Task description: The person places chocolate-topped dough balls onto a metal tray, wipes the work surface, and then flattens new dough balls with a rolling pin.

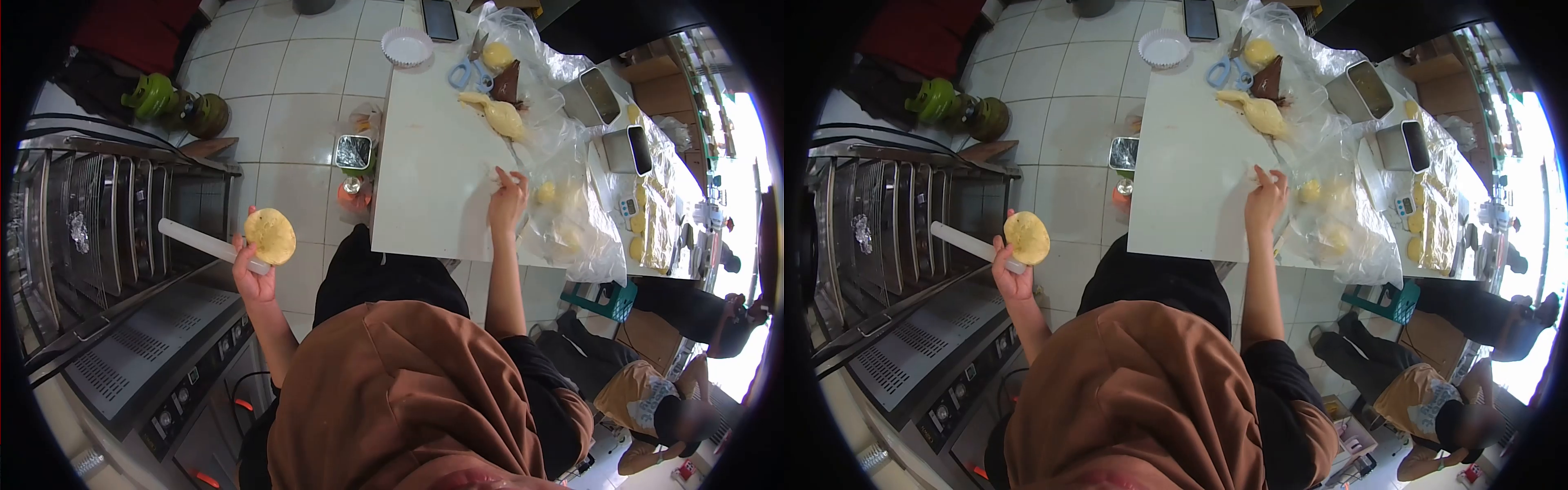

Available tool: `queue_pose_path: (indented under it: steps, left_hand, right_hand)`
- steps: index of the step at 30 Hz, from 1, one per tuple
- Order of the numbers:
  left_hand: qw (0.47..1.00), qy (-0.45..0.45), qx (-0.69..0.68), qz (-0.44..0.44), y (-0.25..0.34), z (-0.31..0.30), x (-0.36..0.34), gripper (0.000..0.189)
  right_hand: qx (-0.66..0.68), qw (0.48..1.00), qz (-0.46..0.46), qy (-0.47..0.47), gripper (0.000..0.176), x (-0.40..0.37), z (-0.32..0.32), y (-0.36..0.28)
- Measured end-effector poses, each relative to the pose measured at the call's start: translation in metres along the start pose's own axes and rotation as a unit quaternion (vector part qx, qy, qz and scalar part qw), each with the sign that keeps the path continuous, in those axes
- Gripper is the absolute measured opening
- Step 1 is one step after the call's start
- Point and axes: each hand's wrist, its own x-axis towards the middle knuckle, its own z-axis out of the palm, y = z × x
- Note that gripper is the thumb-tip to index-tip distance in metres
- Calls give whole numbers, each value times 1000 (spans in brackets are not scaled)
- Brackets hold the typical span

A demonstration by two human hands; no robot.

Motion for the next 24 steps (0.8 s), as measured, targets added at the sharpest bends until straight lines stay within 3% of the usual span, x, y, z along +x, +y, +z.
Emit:
queue_pose_path:
  steps: [3,5,6,8,10,13,14,17,18,20,22,24]
  left_hand:
    - [1000,10,3,6,3,-13,-2,20]
    - [1000,6,7,13,4,-20,-3,22]
    - [1000,13,3,13,5,-20,-2,21]
    - [1000,28,-7,12,5,-19,-2,21]
    - [999,30,-7,6,7,-18,-1,21]
    - [1000,16,-7,12,11,-24,0,22]
    - [1000,9,-8,15,10,-26,0,22]
    - [1000,17,4,19,10,-26,0,22]
    - [1000,16,2,11,11,-25,0,22]
    - [1000,15,-8,6,11,-21,-1,22]
    - [1000,2,-16,6,13,-20,-3,21]
    - [1000,-4,-13,6,14,-21,-8,21]
  right_hand:
    - [33,997,-74,15,37,-41,-1,-33]
    - [139,973,-173,-61,27,-80,14,-52]
    - [196,962,-172,-79,23,-94,5,-69]
    - [253,950,-137,-118,25,-93,6,-56]
    - [216,976,10,-28,24,-75,-23,-41]
    - [102,993,38,-38,23,-118,-28,-10]
    - [183,983,26,0,20,-137,-15,-14]
    - [180,975,-99,-86,14,-146,3,-89]
    - [224,951,-193,-87,9,-140,11,-115]
    - [397,866,-192,-237,8,-123,15,-150]
    - [411,892,-161,-102,14,-100,19,-140]
    - [304,953,-12,-16,19,-69,1,-113]
